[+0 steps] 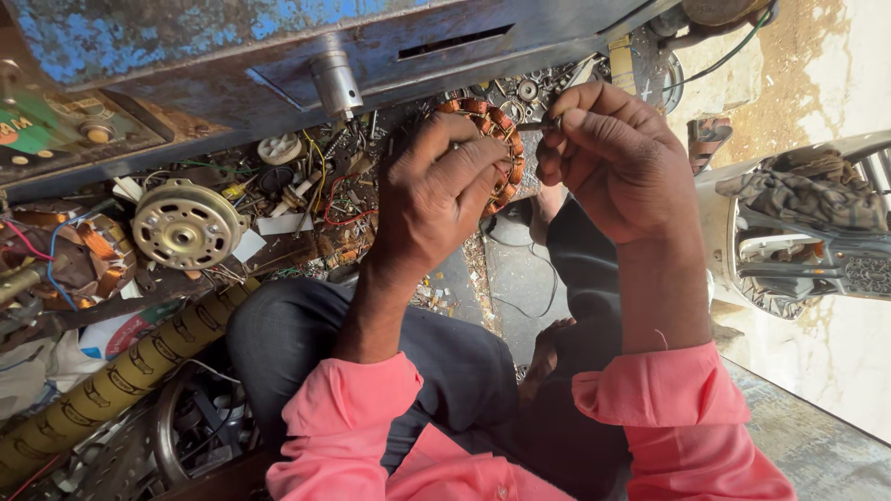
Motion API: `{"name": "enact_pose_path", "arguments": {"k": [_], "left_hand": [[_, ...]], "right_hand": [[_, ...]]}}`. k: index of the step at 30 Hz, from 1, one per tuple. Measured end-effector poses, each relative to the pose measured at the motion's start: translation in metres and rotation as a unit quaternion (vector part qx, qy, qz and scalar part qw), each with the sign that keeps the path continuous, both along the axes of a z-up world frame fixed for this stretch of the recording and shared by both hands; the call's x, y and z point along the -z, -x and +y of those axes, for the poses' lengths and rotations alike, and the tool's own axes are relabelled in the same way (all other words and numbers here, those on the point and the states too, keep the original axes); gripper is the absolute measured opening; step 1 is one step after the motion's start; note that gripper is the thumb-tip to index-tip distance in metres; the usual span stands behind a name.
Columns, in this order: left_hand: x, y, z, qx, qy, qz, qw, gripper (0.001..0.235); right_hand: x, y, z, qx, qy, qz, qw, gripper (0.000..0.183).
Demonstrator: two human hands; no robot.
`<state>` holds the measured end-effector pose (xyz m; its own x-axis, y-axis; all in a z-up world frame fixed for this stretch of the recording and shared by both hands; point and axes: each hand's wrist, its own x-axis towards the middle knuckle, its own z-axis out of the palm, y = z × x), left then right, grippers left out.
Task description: The person handles a circular stator with copper windings, inserting small metal pieces into the center and adjusting wires by hand.
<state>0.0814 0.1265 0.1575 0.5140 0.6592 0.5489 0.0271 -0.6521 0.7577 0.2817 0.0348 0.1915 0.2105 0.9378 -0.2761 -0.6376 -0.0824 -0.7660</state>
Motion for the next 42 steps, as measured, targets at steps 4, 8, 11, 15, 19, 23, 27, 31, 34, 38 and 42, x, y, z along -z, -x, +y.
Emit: {"name": "enact_pose_path", "arguments": {"k": [4,8,11,15,19,23,27,31,34,38,42], "left_hand": [[0.0,0.005,0.002,0.035,0.076,-0.023,0.996,0.018],[0.007,0.006,0.005,0.053,0.152,-0.04,0.986,0.016],[0.009,0.006,0.005,0.065,0.183,-0.09,0.977,0.017],[0.007,0.007,0.004,0.015,0.1,-0.044,0.994,0.02],[0.003,0.013,0.005,0.019,0.119,-0.034,0.992,0.017],[0.002,0.018,0.006,0.021,0.146,-0.008,0.989,0.009],[0.008,0.016,0.008,0.064,0.24,-0.051,0.967,0.004],[0.001,0.016,0.007,0.046,0.307,-0.012,0.951,0.01],[-0.005,0.012,0.007,0.025,0.121,-0.016,0.992,0.018],[-0.004,0.007,-0.001,-0.031,-0.003,-0.007,1.0,0.02],[0.009,0.008,0.002,0.02,0.178,-0.058,0.982,0.01]], "right_hand": [[-0.001,0.001,0.002,-0.023,0.017,-0.007,1.0,0.013],[0.005,0.004,0.004,-0.036,0.03,-0.014,0.999,0.013],[0.006,0.002,0.003,-0.029,0.024,-0.008,0.999,0.013],[0.007,0.003,0.004,-0.026,0.027,-0.025,0.999,0.012],[0.007,0.003,0.005,-0.028,0.036,-0.016,0.999,0.012],[0.007,0.005,0.006,-0.038,0.039,-0.025,0.998,0.012],[0.007,0.006,0.009,-0.054,0.046,-0.039,0.997,0.012],[0.008,0.009,0.01,-0.055,0.046,-0.039,0.997,0.013],[0.008,0.01,0.012,-0.052,0.048,-0.037,0.997,0.013],[0.007,0.012,0.013,-0.051,0.046,-0.026,0.997,0.013],[0.007,0.014,0.013,-0.056,0.05,-0.051,0.996,0.012]]}}
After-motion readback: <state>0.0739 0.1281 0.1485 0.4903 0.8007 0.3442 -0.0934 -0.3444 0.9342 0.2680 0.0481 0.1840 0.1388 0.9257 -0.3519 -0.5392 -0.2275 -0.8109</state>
